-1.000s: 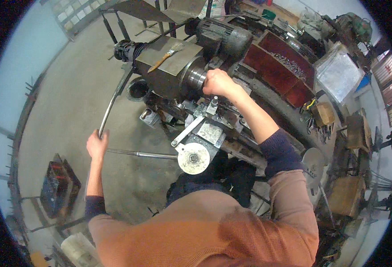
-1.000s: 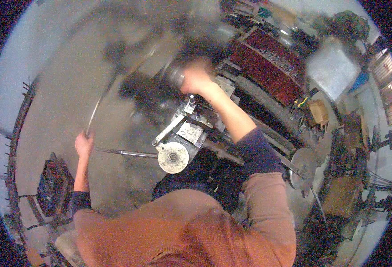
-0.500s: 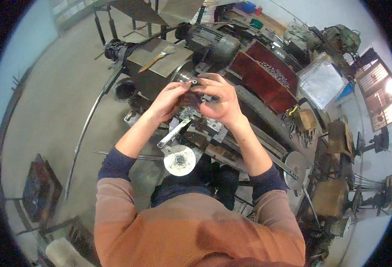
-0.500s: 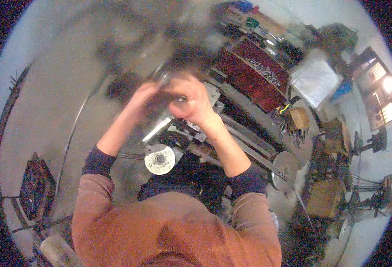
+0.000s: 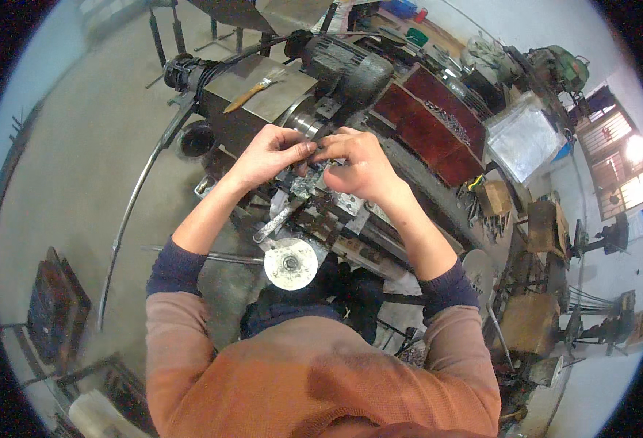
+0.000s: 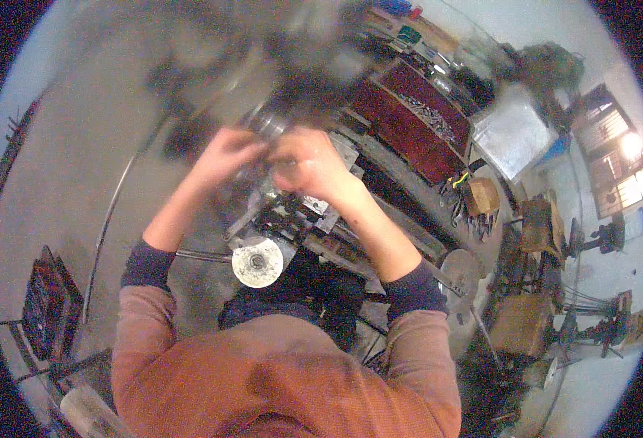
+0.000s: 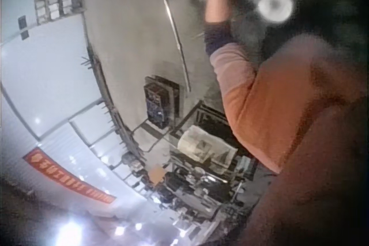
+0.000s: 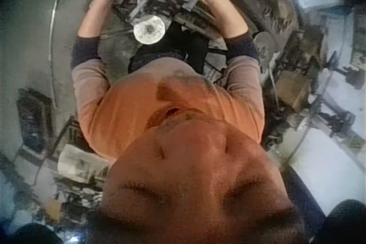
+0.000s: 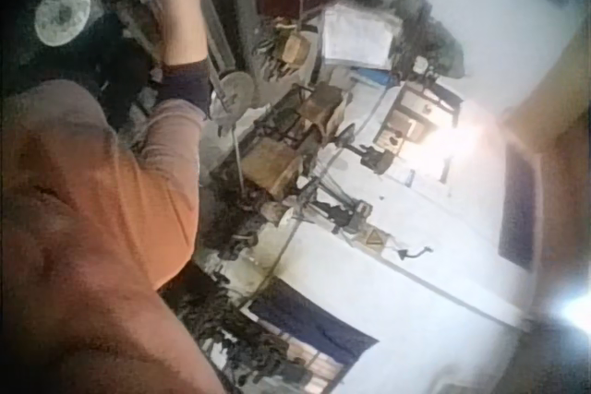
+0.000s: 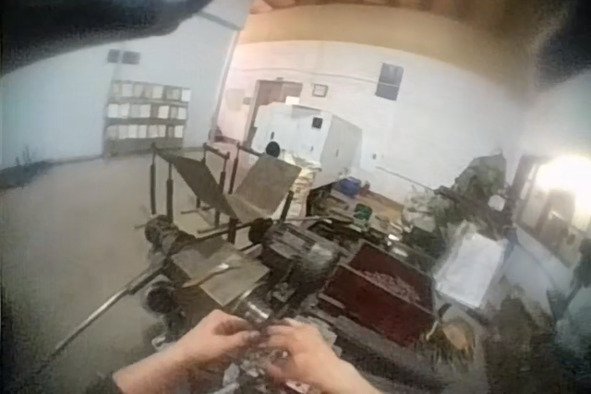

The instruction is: The person operates a metal lathe, repeatedly loading small cylindrical metal parts into the chuck, engaging the machine, and removing the finished parts. The person handles the parts by hand and uses the lathe controls to shape them.

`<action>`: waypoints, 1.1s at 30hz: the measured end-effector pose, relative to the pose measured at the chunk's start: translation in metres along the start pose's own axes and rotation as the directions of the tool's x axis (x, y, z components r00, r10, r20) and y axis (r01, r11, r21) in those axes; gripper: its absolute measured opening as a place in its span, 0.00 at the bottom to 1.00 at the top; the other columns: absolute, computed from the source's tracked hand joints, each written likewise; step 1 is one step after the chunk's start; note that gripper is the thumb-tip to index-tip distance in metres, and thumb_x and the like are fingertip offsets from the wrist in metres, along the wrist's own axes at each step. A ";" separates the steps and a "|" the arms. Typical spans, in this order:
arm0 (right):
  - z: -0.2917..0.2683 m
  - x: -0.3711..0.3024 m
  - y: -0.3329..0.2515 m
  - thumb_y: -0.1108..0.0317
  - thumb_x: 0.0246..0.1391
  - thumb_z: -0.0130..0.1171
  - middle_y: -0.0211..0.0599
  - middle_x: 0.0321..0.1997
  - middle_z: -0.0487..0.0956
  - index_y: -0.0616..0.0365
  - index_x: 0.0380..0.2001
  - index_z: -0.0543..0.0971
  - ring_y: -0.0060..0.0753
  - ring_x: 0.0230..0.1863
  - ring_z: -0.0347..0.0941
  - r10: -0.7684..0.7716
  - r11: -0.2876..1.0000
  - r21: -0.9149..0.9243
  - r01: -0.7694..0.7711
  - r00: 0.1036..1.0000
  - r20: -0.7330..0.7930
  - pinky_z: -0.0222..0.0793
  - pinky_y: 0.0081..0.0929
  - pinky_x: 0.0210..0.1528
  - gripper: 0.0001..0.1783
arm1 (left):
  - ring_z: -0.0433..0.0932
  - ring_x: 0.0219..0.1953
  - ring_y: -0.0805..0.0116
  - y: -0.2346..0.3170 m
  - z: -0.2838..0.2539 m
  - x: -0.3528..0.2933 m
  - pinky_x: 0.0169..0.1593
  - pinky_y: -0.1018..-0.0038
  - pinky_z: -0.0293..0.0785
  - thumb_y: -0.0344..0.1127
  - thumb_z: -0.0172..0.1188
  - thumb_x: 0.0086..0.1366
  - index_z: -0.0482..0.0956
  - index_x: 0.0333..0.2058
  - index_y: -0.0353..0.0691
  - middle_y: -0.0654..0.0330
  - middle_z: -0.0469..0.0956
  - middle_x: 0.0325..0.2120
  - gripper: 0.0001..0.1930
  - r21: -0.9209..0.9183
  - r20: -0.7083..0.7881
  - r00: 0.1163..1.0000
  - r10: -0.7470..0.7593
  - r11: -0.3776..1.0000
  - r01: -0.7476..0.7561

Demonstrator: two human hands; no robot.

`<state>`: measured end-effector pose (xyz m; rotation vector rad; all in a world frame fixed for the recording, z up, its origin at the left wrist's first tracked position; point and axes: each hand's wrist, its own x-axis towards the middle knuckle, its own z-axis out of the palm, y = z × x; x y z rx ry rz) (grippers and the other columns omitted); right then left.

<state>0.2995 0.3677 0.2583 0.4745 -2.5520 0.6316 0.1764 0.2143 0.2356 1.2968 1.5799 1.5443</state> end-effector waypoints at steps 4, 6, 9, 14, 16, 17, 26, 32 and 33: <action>0.008 0.016 0.018 0.72 0.24 0.54 0.42 0.26 0.77 0.59 0.23 0.79 0.42 0.29 0.72 -0.033 0.999 0.007 0.033 0.999 0.018 0.69 0.30 0.32 0.14 | 0.74 0.23 0.78 0.006 -0.016 -0.006 0.29 0.79 0.69 0.36 0.53 0.59 0.75 0.32 0.29 0.62 0.75 0.21 0.13 0.133 0.031 0.999 -0.013 0.991 0.009; 0.002 0.027 0.027 0.70 0.25 0.54 0.44 0.23 0.76 0.59 0.22 0.79 0.44 0.27 0.73 0.194 0.975 -0.145 -0.169 0.964 0.180 0.69 0.31 0.31 0.13 | 0.74 0.24 0.76 0.010 -0.037 -0.018 0.31 0.79 0.70 0.36 0.52 0.59 0.74 0.33 0.29 0.60 0.76 0.23 0.13 0.324 -0.022 0.997 0.073 0.944 -0.062; 0.014 0.027 0.063 0.66 0.27 0.54 0.48 0.18 0.74 0.60 0.20 0.79 0.45 0.23 0.73 0.408 0.882 -0.345 -0.321 0.886 0.219 0.69 0.31 0.30 0.12 | 0.74 0.25 0.75 0.023 -0.080 -0.050 0.31 0.77 0.70 0.36 0.52 0.59 0.73 0.33 0.29 0.61 0.76 0.23 0.13 0.500 -0.326 0.940 0.102 0.862 0.080; 0.036 0.033 0.078 0.65 0.28 0.54 0.48 0.17 0.73 0.62 0.14 0.76 0.42 0.21 0.73 0.497 0.855 -0.304 -0.420 0.831 0.251 0.69 0.30 0.29 0.10 | 0.76 0.26 0.60 0.002 -0.157 -0.145 0.31 0.70 0.69 0.38 0.52 0.57 0.74 0.35 0.33 0.51 0.76 0.21 0.13 0.800 -0.546 0.816 0.190 0.406 0.441; 0.041 0.034 0.080 0.65 0.27 0.54 0.48 0.17 0.73 0.61 0.14 0.77 0.40 0.21 0.73 0.519 0.847 -0.286 -0.448 0.812 0.268 0.69 0.29 0.29 0.10 | 0.76 0.27 0.56 -0.012 -0.180 -0.194 0.31 0.67 0.69 0.41 0.52 0.56 0.75 0.35 0.34 0.49 0.75 0.21 0.15 0.788 -0.607 0.779 0.158 0.246 0.564; 0.044 0.030 0.089 0.65 0.27 0.54 0.47 0.17 0.74 0.61 0.15 0.77 0.39 0.22 0.73 0.535 0.837 -0.301 -0.458 0.800 0.272 0.69 0.29 0.29 0.10 | 0.76 0.27 0.54 -0.021 -0.186 -0.212 0.31 0.66 0.69 0.43 0.53 0.56 0.75 0.35 0.35 0.50 0.76 0.21 0.16 0.758 -0.643 0.756 0.120 0.238 0.607; 0.049 0.020 0.115 0.66 0.27 0.54 0.46 0.24 0.77 0.58 0.26 0.80 0.35 0.25 0.75 0.381 0.923 -0.189 -0.335 0.858 0.345 0.69 0.25 0.31 0.16 | 0.74 0.30 0.48 -0.064 -0.168 -0.248 0.32 0.59 0.67 0.46 0.56 0.54 0.69 0.26 0.34 0.47 0.73 0.21 0.17 0.607 -0.740 0.649 -0.177 0.241 0.757; 0.058 0.019 0.118 0.64 0.27 0.55 0.43 0.13 0.70 0.58 0.09 0.72 0.46 0.16 0.65 0.229 0.970 -0.128 -0.207 0.955 0.186 0.61 0.37 0.20 0.09 | 0.73 0.32 0.47 -0.077 -0.189 -0.240 0.34 0.58 0.68 0.41 0.58 0.51 0.71 0.29 0.36 0.47 0.74 0.23 0.14 0.612 -0.744 0.626 -0.233 0.137 0.779; 0.055 0.017 0.114 0.63 0.27 0.55 0.44 0.13 0.70 0.59 0.09 0.73 0.47 0.16 0.66 0.310 0.946 -0.157 -0.284 0.933 0.181 0.62 0.36 0.20 0.10 | 0.73 0.32 0.48 -0.077 -0.193 -0.239 0.35 0.58 0.69 0.39 0.58 0.51 0.71 0.30 0.36 0.47 0.74 0.23 0.13 0.607 -0.746 0.615 -0.254 0.118 0.785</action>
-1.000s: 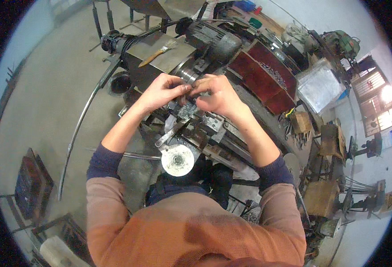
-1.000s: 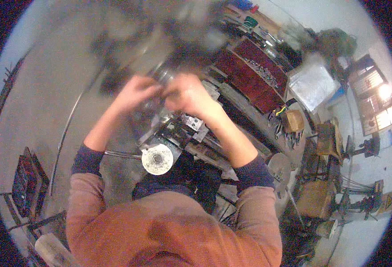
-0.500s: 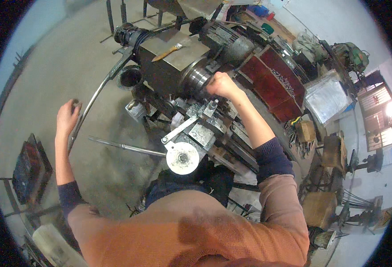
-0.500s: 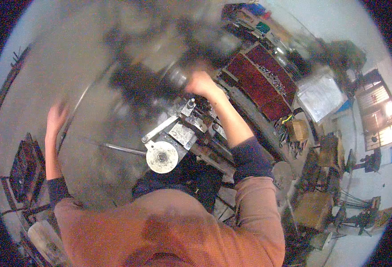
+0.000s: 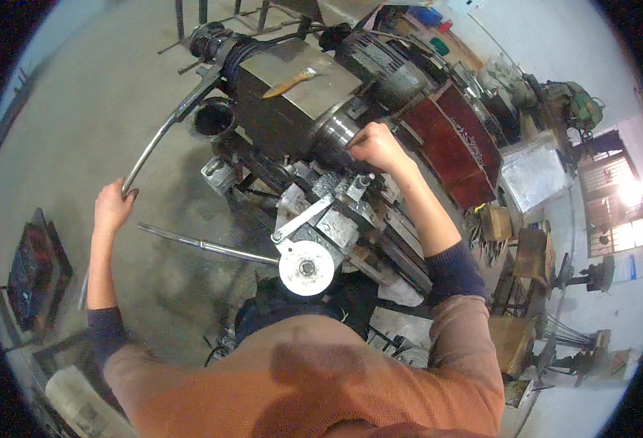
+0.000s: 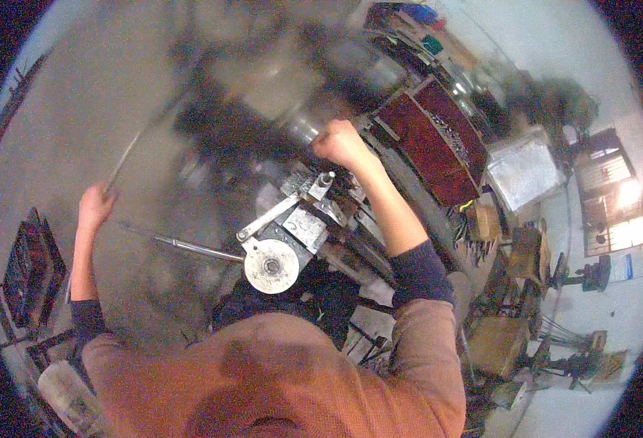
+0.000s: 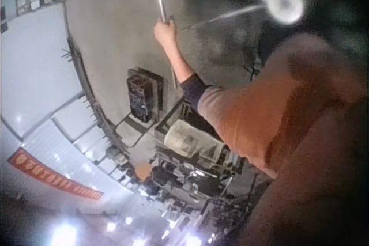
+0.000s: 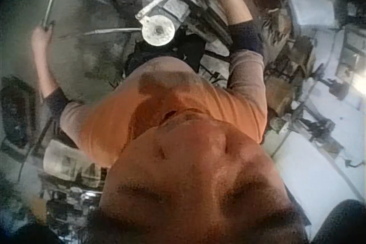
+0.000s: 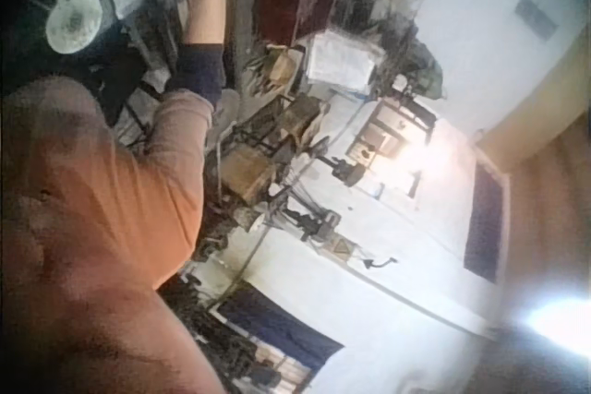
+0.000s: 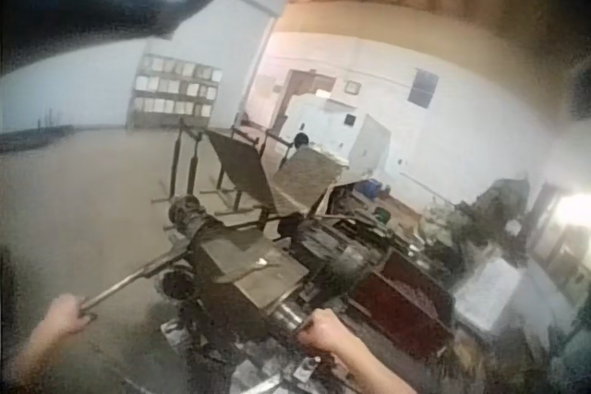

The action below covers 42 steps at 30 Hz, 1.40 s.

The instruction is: The person operates a metal lathe, repeatedly loading small cylindrical metal parts into the chuck, engaging the machine, and removing the finished parts. The person handles the parts by hand and uses the lathe controls to shape them.

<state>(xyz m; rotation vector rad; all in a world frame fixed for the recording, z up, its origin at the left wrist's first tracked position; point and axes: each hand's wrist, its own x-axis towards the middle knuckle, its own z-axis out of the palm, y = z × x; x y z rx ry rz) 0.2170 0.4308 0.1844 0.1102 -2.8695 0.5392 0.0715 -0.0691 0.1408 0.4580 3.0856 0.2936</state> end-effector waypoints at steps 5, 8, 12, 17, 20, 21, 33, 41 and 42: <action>-0.014 0.009 -0.027 0.63 0.28 0.54 0.49 0.13 0.71 0.62 0.13 0.77 0.43 0.17 0.72 0.290 0.955 0.024 -0.294 0.951 0.106 0.67 0.32 0.24 0.11 | 0.75 0.35 0.53 -0.078 -0.013 0.079 0.36 0.63 0.71 0.32 0.51 0.52 0.74 0.35 0.39 0.50 0.75 0.33 0.11 0.394 -0.145 0.982 -0.122 0.903 0.170; -0.014 0.012 -0.026 0.65 0.28 0.55 0.50 0.15 0.72 0.62 0.15 0.78 0.42 0.18 0.73 0.324 0.944 0.030 -0.327 0.943 0.078 0.69 0.31 0.25 0.11 | 0.75 0.39 0.55 -0.092 -0.023 0.138 0.39 0.64 0.71 0.31 0.49 0.53 0.74 0.36 0.39 0.50 0.75 0.36 0.11 0.349 -0.143 0.946 -0.291 0.880 0.323; -0.009 0.010 -0.021 0.65 0.28 0.56 0.50 0.16 0.73 0.64 0.16 0.77 0.46 0.20 0.73 0.312 0.950 -0.023 -0.311 0.949 0.040 0.70 0.32 0.28 0.11 | 0.73 0.43 0.53 -0.092 -0.012 0.163 0.43 0.62 0.69 0.33 0.49 0.54 0.74 0.38 0.39 0.50 0.74 0.38 0.13 0.197 -0.188 0.911 -0.367 0.894 0.401; -0.006 0.007 -0.015 0.64 0.28 0.56 0.49 0.19 0.75 0.60 0.18 0.79 0.46 0.24 0.74 0.329 0.944 -0.004 -0.329 0.943 0.052 0.71 0.33 0.32 0.11 | 0.73 0.41 0.55 -0.059 0.031 0.163 0.43 0.64 0.69 0.39 0.52 0.54 0.72 0.42 0.40 0.53 0.75 0.38 0.17 -0.010 -0.527 0.838 0.142 0.985 -0.173; -0.013 -0.005 -0.021 0.65 0.28 0.56 0.49 0.20 0.76 0.60 0.20 0.80 0.46 0.23 0.74 0.242 0.969 0.056 -0.241 0.970 -0.013 0.71 0.34 0.32 0.12 | 0.75 0.33 0.58 0.022 0.087 0.131 0.36 0.70 0.70 0.36 0.56 0.51 0.73 0.40 0.38 0.51 0.76 0.29 0.16 -0.169 -0.402 0.913 0.068 0.975 -0.147; -0.017 -0.009 -0.022 0.64 0.28 0.57 0.48 0.26 0.77 0.58 0.24 0.80 0.44 0.30 0.75 0.300 0.953 0.038 -0.300 0.954 -0.001 0.70 0.32 0.37 0.14 | 0.76 0.34 0.58 -0.008 0.144 0.156 0.36 0.68 0.70 0.38 0.57 0.50 0.74 0.39 0.38 0.51 0.76 0.30 0.17 -0.205 -0.099 0.979 0.180 0.959 -0.197; -0.113 -0.287 0.035 0.69 0.30 0.58 0.46 0.33 0.77 0.61 0.29 0.78 0.42 0.38 0.74 0.601 0.740 -0.016 -0.672 0.672 -0.433 0.66 0.27 0.43 0.15 | 0.76 0.35 0.58 0.063 0.238 0.150 0.37 0.62 0.70 0.35 0.53 0.52 0.74 0.40 0.51 0.58 0.77 0.29 0.14 0.168 0.071 0.854 0.516 0.838 -0.520; -0.097 -0.609 0.101 0.64 0.34 0.57 0.50 0.34 0.76 0.61 0.33 0.77 0.48 0.39 0.73 0.930 0.040 -0.180 -0.983 0.102 -0.352 0.67 0.35 0.40 0.19 | 0.77 0.31 0.60 0.009 0.094 0.058 0.35 0.67 0.71 0.40 0.59 0.49 0.73 0.43 0.43 0.54 0.77 0.26 0.20 0.024 0.116 0.960 0.256 0.965 -0.261; -0.081 -0.655 0.110 0.62 0.36 0.58 0.50 0.35 0.76 0.60 0.33 0.77 0.48 0.38 0.73 0.935 -0.046 -0.348 -0.936 0.083 -0.346 0.67 0.37 0.40 0.18 | 0.77 0.28 0.61 0.001 0.081 0.042 0.34 0.68 0.71 0.40 0.59 0.50 0.74 0.41 0.41 0.54 0.77 0.23 0.19 -0.082 0.158 0.971 0.179 0.982 -0.168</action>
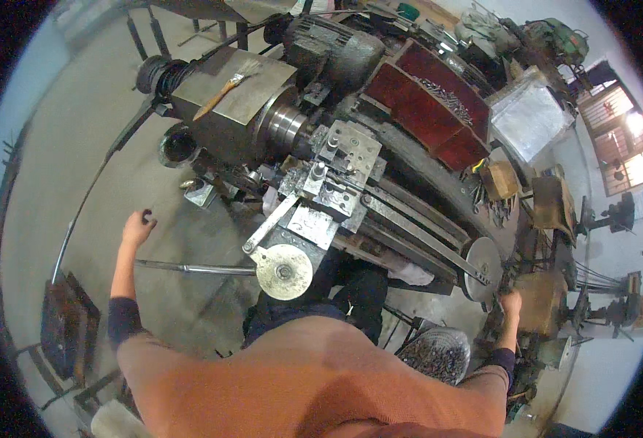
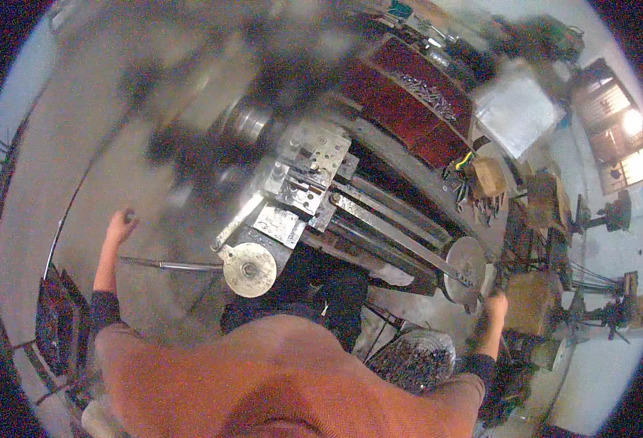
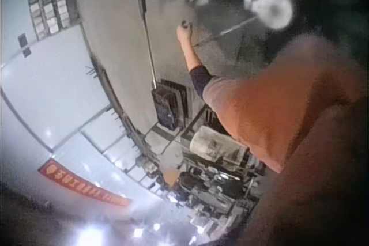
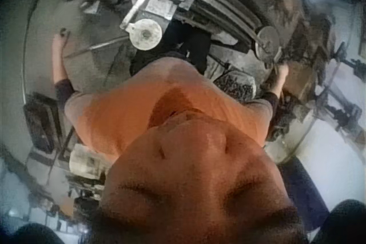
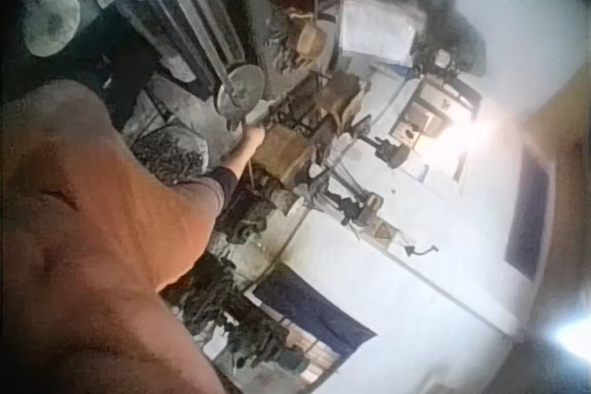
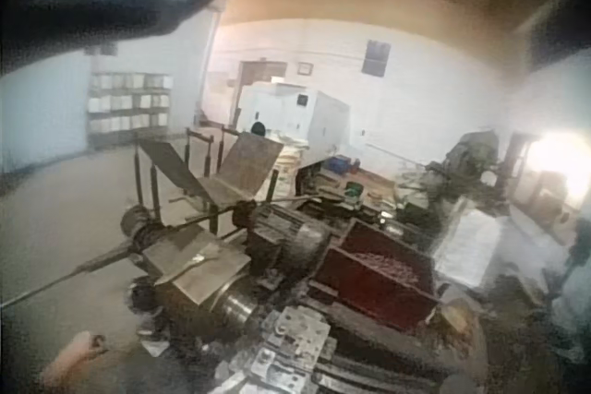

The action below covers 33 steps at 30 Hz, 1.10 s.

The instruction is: The person operates a metal lathe, repeatedly loading small cylindrical metal parts into the chuck, engaging the machine, and removing the finished parts. The person handles the parts by hand and uses the lathe controls to shape them.

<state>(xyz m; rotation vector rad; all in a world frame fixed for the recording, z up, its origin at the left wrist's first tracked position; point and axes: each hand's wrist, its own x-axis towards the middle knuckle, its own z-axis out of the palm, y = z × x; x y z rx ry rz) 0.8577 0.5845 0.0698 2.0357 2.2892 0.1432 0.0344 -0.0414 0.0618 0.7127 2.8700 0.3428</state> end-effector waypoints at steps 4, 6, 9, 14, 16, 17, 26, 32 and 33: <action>0.055 -0.028 0.126 0.61 0.40 0.54 0.50 0.35 0.76 0.61 0.33 0.77 0.50 0.39 0.72 0.142 0.972 -0.219 -0.089 0.960 0.239 0.68 0.39 0.40 0.17 | 0.75 0.19 0.64 0.010 0.025 -0.032 0.29 0.71 0.69 0.42 0.57 0.50 0.77 0.35 0.36 0.54 0.75 0.15 0.17 -0.261 0.033 0.981 -0.194 0.945 0.196; 0.045 -0.050 0.076 0.61 0.41 0.51 0.50 0.35 0.76 0.61 0.32 0.77 0.50 0.40 0.72 0.192 0.980 -0.087 -0.178 0.964 0.184 0.68 0.39 0.40 0.17 | 0.74 0.17 0.65 0.013 0.004 -0.062 0.28 0.71 0.69 0.42 0.57 0.51 0.78 0.33 0.35 0.54 0.74 0.13 0.16 -0.242 -0.045 0.960 -0.278 0.935 0.259; 0.025 -0.063 0.069 0.61 0.40 0.51 0.50 0.35 0.76 0.62 0.30 0.77 0.50 0.39 0.73 0.278 0.952 -0.184 -0.245 0.943 0.185 0.69 0.40 0.40 0.17 | 0.75 0.18 0.66 -0.011 0.031 -0.066 0.28 0.71 0.69 0.43 0.56 0.52 0.78 0.31 0.34 0.54 0.75 0.14 0.16 -0.335 0.025 0.931 -0.363 0.875 0.350; -0.009 -0.157 -0.007 0.57 0.37 0.55 0.48 0.35 0.77 0.59 0.30 0.77 0.49 0.40 0.73 0.467 0.883 -0.126 -0.453 0.874 0.134 0.68 0.41 0.40 0.18 | 0.74 0.18 0.69 0.004 0.038 -0.059 0.26 0.72 0.68 0.41 0.55 0.53 0.77 0.34 0.34 0.56 0.75 0.14 0.16 -0.575 -0.136 0.887 -0.440 0.764 0.291; 0.007 -0.184 -0.003 0.59 0.37 0.54 0.47 0.35 0.77 0.58 0.30 0.77 0.50 0.40 0.73 0.397 0.917 -0.059 -0.393 0.914 0.079 0.68 0.41 0.40 0.17 | 0.73 0.17 0.71 0.021 0.031 -0.047 0.25 0.74 0.67 0.40 0.55 0.54 0.77 0.35 0.34 0.57 0.75 0.14 0.15 -0.619 -0.184 0.880 -0.438 0.747 0.242; 0.017 -0.187 -0.007 0.60 0.35 0.54 0.50 0.34 0.76 0.59 0.30 0.77 0.51 0.39 0.72 0.469 0.882 -0.079 -0.465 0.882 0.044 0.68 0.41 0.41 0.18 | 0.73 0.17 0.72 0.023 0.030 -0.045 0.24 0.75 0.66 0.39 0.55 0.54 0.77 0.35 0.34 0.57 0.75 0.14 0.15 -0.618 -0.215 0.876 -0.432 0.755 0.220; 0.021 -0.198 -0.014 0.57 0.32 0.54 0.53 0.31 0.76 0.61 0.30 0.76 0.54 0.36 0.72 0.415 0.910 0.005 -0.415 0.910 0.016 0.67 0.42 0.40 0.21 | 0.74 0.20 0.73 0.022 0.031 -0.022 0.25 0.78 0.67 0.34 0.54 0.55 0.75 0.34 0.30 0.56 0.75 0.17 0.12 -0.672 -0.313 0.869 -0.382 0.736 0.081; 0.022 -0.199 -0.015 0.58 0.33 0.54 0.51 0.31 0.76 0.59 0.29 0.76 0.54 0.35 0.72 0.361 0.931 0.112 -0.347 0.923 -0.137 0.67 0.44 0.38 0.19 | 0.75 0.21 0.67 0.007 0.050 -0.036 0.25 0.75 0.69 0.33 0.53 0.56 0.73 0.34 0.28 0.55 0.75 0.21 0.12 -0.851 -0.390 0.739 -0.550 0.522 -0.060; 0.031 -0.190 0.003 0.59 0.34 0.54 0.50 0.29 0.77 0.59 0.30 0.76 0.54 0.34 0.72 0.337 0.935 -0.049 -0.351 0.924 -0.181 0.67 0.46 0.37 0.18 | 0.75 0.21 0.66 -0.003 0.061 -0.036 0.25 0.75 0.70 0.32 0.53 0.56 0.73 0.35 0.28 0.54 0.75 0.22 0.12 -0.888 -0.401 0.680 -0.615 0.442 -0.124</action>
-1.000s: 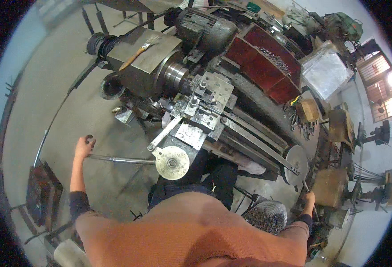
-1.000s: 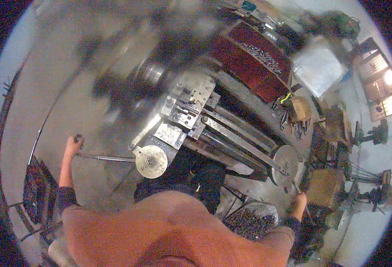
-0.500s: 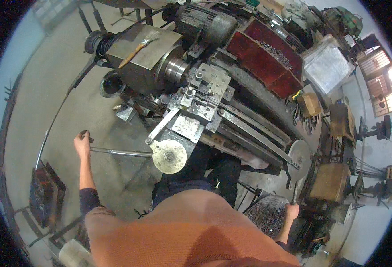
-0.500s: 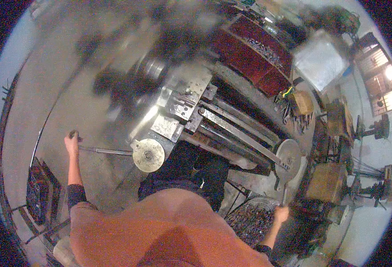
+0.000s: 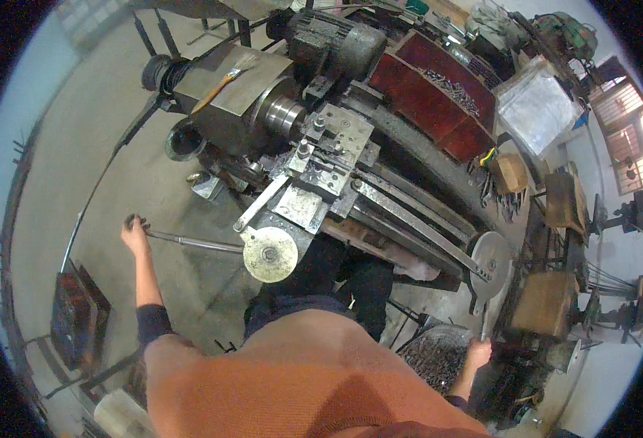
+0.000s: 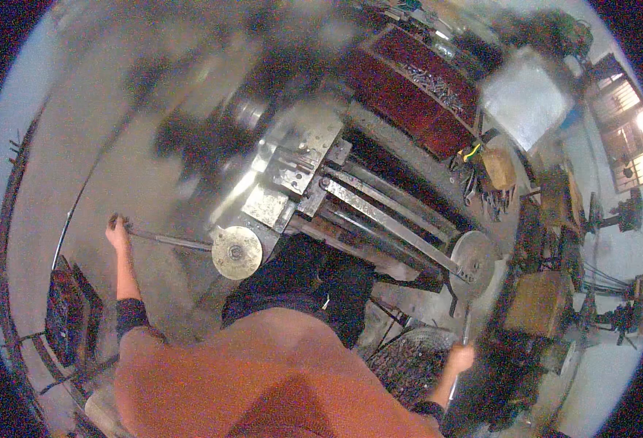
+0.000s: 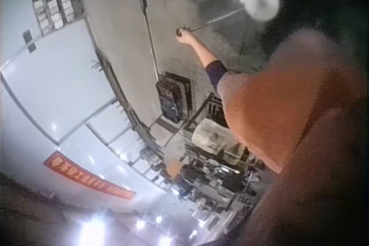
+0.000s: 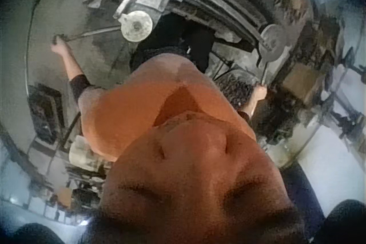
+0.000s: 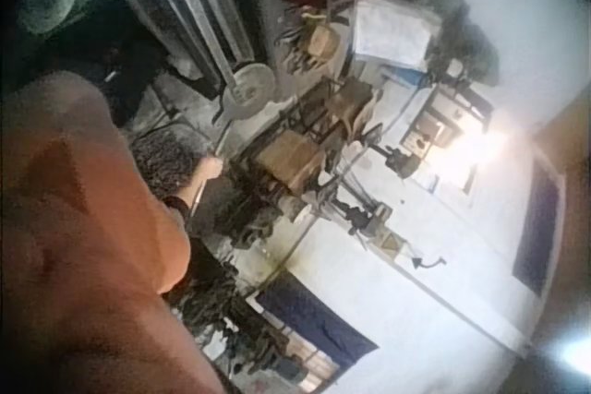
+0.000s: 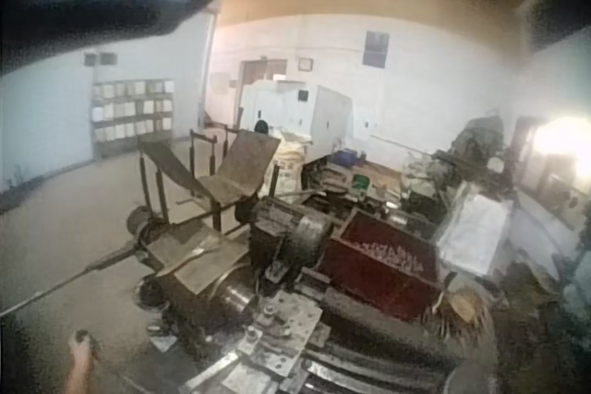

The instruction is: The person operates a metal lathe, repeatedly loading small cylindrical metal parts into the chuck, engaging the machine, and removing the finished parts. The person handles the parts by hand and uses the lathe controls to shape them.

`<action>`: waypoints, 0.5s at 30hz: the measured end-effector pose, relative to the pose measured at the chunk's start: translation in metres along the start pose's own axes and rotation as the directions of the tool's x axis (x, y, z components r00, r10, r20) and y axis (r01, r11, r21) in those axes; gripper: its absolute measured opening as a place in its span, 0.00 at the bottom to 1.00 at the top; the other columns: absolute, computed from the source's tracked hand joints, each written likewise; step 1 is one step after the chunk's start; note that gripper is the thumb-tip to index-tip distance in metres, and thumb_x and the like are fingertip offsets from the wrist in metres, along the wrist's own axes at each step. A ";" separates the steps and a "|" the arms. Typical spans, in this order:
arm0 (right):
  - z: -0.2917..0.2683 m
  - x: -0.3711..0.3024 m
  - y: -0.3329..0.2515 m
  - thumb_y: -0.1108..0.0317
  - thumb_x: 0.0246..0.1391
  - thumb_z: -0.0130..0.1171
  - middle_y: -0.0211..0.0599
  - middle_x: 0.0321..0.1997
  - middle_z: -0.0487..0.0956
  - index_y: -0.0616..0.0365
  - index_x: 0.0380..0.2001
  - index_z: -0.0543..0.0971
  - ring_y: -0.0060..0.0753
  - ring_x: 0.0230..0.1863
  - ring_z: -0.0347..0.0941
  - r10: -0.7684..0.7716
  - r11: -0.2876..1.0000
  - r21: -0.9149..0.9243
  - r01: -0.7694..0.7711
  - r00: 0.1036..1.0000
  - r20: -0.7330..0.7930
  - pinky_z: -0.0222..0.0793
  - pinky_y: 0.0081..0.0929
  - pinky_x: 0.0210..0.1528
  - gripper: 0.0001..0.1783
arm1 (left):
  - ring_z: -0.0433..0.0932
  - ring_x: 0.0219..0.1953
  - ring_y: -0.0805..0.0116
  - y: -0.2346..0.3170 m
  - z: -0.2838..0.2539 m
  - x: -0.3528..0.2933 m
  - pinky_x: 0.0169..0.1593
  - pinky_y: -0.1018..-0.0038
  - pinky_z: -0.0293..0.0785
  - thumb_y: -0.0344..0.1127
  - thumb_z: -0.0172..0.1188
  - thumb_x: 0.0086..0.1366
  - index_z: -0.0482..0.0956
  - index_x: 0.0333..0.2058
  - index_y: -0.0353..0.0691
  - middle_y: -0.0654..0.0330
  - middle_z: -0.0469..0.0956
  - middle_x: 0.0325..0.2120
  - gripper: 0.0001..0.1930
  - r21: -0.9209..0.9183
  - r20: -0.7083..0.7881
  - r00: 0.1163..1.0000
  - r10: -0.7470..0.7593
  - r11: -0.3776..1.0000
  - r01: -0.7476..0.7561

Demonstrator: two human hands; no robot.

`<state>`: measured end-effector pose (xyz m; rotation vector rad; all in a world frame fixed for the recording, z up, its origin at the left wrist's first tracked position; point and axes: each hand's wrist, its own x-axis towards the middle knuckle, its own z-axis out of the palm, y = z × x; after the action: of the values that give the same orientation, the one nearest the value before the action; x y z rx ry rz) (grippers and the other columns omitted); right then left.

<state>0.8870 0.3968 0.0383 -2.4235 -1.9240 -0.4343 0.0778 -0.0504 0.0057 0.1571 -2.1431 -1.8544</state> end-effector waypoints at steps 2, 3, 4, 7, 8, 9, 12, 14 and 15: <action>0.006 0.029 0.019 0.55 0.36 0.53 0.48 0.28 0.77 0.58 0.27 0.75 0.56 0.31 0.73 -0.024 1.000 0.011 0.024 0.998 0.059 0.68 0.46 0.35 0.17 | 0.75 0.20 0.63 0.012 0.013 -0.030 0.25 0.72 0.72 0.29 0.52 0.54 0.70 0.34 0.26 0.51 0.75 0.24 0.12 -0.101 -0.079 0.965 -0.250 0.965 0.242; 0.008 0.039 0.021 0.54 0.37 0.53 0.47 0.27 0.77 0.57 0.26 0.75 0.56 0.30 0.73 -0.047 0.999 0.016 0.046 0.994 0.103 0.68 0.46 0.35 0.18 | 0.75 0.20 0.62 0.021 0.021 -0.041 0.25 0.71 0.74 0.28 0.52 0.53 0.69 0.33 0.24 0.49 0.74 0.24 0.12 -0.154 -0.108 0.925 -0.365 0.925 0.347; 0.013 0.051 0.023 0.54 0.37 0.53 0.47 0.28 0.76 0.57 0.26 0.75 0.56 0.30 0.73 -0.075 0.996 -0.034 0.077 0.994 0.075 0.68 0.46 0.35 0.18 | 0.75 0.19 0.60 0.019 0.032 -0.039 0.25 0.70 0.75 0.26 0.51 0.51 0.68 0.30 0.23 0.48 0.73 0.23 0.10 -0.177 -0.124 0.916 -0.382 0.917 0.358; 0.035 0.083 0.036 0.56 0.37 0.53 0.50 0.31 0.75 0.59 0.26 0.74 0.53 0.36 0.72 -0.059 0.997 -0.044 0.061 0.997 0.049 0.66 0.45 0.39 0.17 | 0.74 0.17 0.60 -0.013 0.075 -0.006 0.23 0.68 0.77 0.22 0.48 0.46 0.66 0.19 0.21 0.48 0.70 0.18 0.05 -0.209 -0.026 0.950 -0.311 0.931 0.299; 0.035 0.092 0.033 0.55 0.38 0.55 0.46 0.27 0.75 0.58 0.21 0.74 0.51 0.31 0.72 -0.173 0.983 -0.058 0.175 0.984 0.042 0.68 0.42 0.34 0.15 | 0.74 0.17 0.61 -0.044 0.079 0.020 0.22 0.68 0.77 0.22 0.48 0.46 0.66 0.17 0.22 0.50 0.70 0.16 0.05 -0.229 0.087 0.950 -0.300 0.922 0.312; 0.033 0.091 0.042 0.55 0.39 0.57 0.42 0.23 0.75 0.57 0.16 0.73 0.48 0.27 0.72 -0.247 0.965 -0.082 0.248 0.969 0.015 0.69 0.38 0.29 0.15 | 0.74 0.16 0.62 -0.023 0.115 0.010 0.21 0.69 0.75 0.22 0.48 0.45 0.66 0.16 0.23 0.51 0.70 0.16 0.06 -0.073 0.123 0.971 -0.205 0.974 0.215; 0.009 0.093 0.019 0.55 0.36 0.56 0.51 0.31 0.76 0.62 0.26 0.74 0.53 0.36 0.72 -0.021 0.989 0.148 -0.019 0.965 0.261 0.67 0.44 0.39 0.20 | 0.73 0.14 0.64 0.053 0.165 -0.024 0.18 0.72 0.69 0.24 0.50 0.45 0.69 0.16 0.23 0.51 0.72 0.13 0.07 0.235 0.180 0.969 -0.170 0.964 0.126; 0.035 0.070 0.049 0.55 0.35 0.57 0.52 0.31 0.76 0.62 0.25 0.75 0.53 0.36 0.72 -0.063 0.997 0.049 0.055 0.983 0.172 0.67 0.44 0.39 0.20 | 0.73 0.14 0.64 0.066 0.194 -0.027 0.17 0.73 0.67 0.25 0.50 0.44 0.70 0.17 0.24 0.52 0.72 0.13 0.07 0.163 0.295 0.941 -0.166 0.979 0.121; 0.044 0.063 0.061 0.55 0.34 0.58 0.53 0.30 0.76 0.63 0.25 0.75 0.54 0.36 0.72 -0.089 0.996 -0.005 0.091 0.988 0.127 0.67 0.43 0.38 0.20 | 0.73 0.14 0.65 0.061 0.206 -0.026 0.18 0.72 0.68 0.26 0.51 0.44 0.71 0.18 0.24 0.52 0.73 0.14 0.07 0.084 0.361 0.919 -0.156 0.987 0.135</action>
<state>0.9669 0.4504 0.0203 -2.4337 -2.0925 -0.3001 0.0484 0.1614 0.0363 -0.0235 -2.4954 -2.0407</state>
